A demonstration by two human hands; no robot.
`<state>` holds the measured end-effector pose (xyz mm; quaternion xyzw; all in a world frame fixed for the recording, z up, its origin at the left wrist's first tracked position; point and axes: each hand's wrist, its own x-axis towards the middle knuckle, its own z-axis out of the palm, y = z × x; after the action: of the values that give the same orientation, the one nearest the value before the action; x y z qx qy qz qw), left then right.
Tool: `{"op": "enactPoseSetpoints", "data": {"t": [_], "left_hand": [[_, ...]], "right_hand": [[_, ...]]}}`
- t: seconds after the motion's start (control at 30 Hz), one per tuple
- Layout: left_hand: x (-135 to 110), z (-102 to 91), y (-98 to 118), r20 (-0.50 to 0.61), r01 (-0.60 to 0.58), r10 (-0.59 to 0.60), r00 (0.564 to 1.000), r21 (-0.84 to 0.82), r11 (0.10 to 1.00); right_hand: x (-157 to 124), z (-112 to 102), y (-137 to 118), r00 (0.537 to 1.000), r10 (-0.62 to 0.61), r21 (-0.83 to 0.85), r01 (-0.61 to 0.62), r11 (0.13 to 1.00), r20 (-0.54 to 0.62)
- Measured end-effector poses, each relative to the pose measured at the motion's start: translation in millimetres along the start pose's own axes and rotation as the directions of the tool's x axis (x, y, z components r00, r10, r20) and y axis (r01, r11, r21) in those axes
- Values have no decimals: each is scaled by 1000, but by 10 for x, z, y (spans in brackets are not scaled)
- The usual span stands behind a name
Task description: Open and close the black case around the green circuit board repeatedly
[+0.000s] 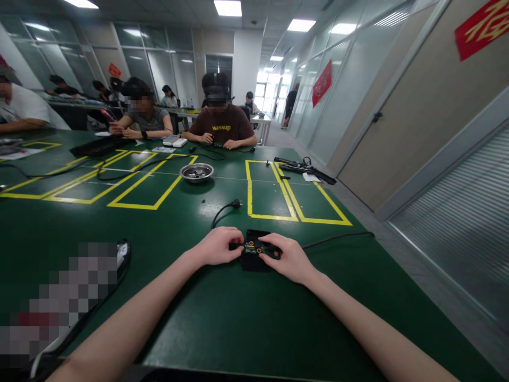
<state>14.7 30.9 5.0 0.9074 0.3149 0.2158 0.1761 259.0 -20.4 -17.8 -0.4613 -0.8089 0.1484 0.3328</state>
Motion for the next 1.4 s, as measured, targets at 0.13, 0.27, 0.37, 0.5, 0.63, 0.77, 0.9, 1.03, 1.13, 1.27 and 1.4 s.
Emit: {"op": "enactPoseSetpoints", "data": {"t": [0.13,0.27,0.37,0.5,0.63,0.77,0.9,1.03,1.13,1.27,1.4], "left_hand": [[-3,1,-3,-2,9,-8,1000,17,1000],[-8,6,-10,-9,-4,4,1000,11,1000],[-13,8,-25,-7,-6,6,1000,17,1000],[-14,-4,-32,-7,8,-8,1000,46,999],[3,-30,-44,-6,29,-29,1000,19,999],[17,-40,-97,25,110,-108,994,-98,989],[13,-35,-142,82,189,-174,981,-239,953],[16,-55,-123,132,261,-228,965,-362,895],[24,-89,-92,173,314,-263,949,-438,842],[29,-146,-79,201,346,-282,938,-503,792],[26,-196,-82,211,353,-284,935,-554,754]], "right_hand": [[4,-21,-4,999,-22,2,22,1000,27],[13,4,10,999,-12,22,11,1000,32],[22,46,2,999,-29,24,28,999,26],[25,-5,-30,998,-48,28,47,999,48],[42,-203,3,997,3,-53,1,999,76],[73,-382,105,965,71,-168,-29,985,252],[80,-424,150,948,95,-178,-41,983,305],[68,-398,160,958,79,-172,-33,985,274],[62,-385,171,965,67,-155,-28,988,255],[62,-389,144,971,55,-92,-35,995,231],[58,-410,88,978,47,-46,-38,998,201]]}}
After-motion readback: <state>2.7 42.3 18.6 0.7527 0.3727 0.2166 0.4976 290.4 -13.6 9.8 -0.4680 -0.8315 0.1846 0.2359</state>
